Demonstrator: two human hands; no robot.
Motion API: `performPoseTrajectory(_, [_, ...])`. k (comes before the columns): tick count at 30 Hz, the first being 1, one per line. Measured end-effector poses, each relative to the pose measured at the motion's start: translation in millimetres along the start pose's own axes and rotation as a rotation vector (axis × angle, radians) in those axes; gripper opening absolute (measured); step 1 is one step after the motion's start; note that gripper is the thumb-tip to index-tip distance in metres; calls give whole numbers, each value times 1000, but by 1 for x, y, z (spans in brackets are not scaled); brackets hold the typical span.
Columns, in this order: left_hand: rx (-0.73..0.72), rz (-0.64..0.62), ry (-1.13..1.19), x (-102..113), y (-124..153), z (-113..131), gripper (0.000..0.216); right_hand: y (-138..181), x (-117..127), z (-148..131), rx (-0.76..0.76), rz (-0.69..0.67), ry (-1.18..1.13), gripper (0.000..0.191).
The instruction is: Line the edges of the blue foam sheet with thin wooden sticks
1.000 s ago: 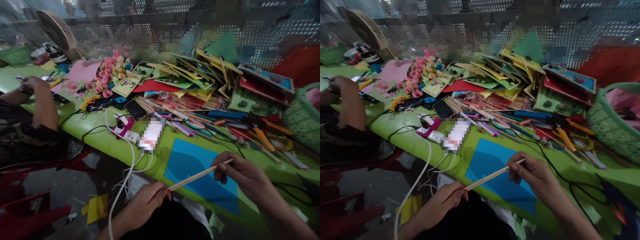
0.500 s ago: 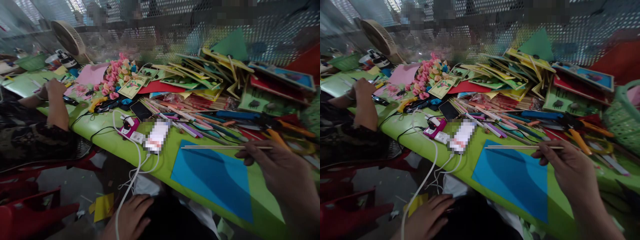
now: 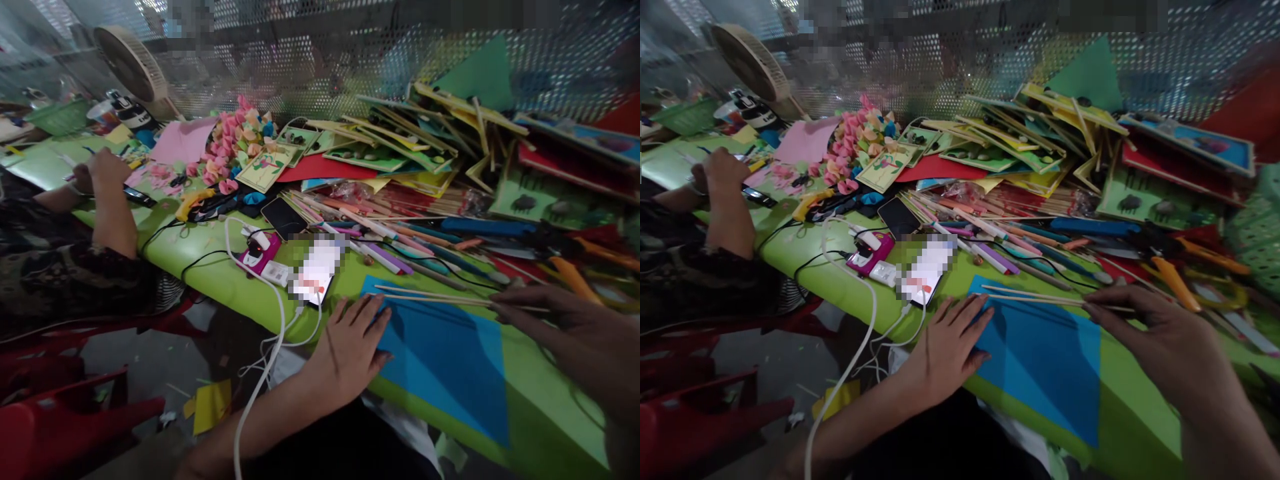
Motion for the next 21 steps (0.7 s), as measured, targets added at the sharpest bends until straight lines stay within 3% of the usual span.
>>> performPoseTrajectory(6, [9, 20, -68, -5, -3, -2, 60, -2, -13, 21, 74, -259, 318, 38])
performPoseTrajectory(16, [9, 42, -6, 1, 0, -1, 59, -7, -18, 27, 193, -211, 411, 36])
performPoseTrajectory(21, [-3, 79, -33, 5, -12, -2, 59, -6, -19, 30, 249, -171, 467, 34])
Point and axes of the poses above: each hand's wrist, its own y-axis away from the middle knuckle, its own x-axis out of the back of the hand, z = x × y, the point moved 6 cm from there along -y, towards the middle knuckle, and after that the axes turned 13 degrees about -y, right-handed, at the moved point
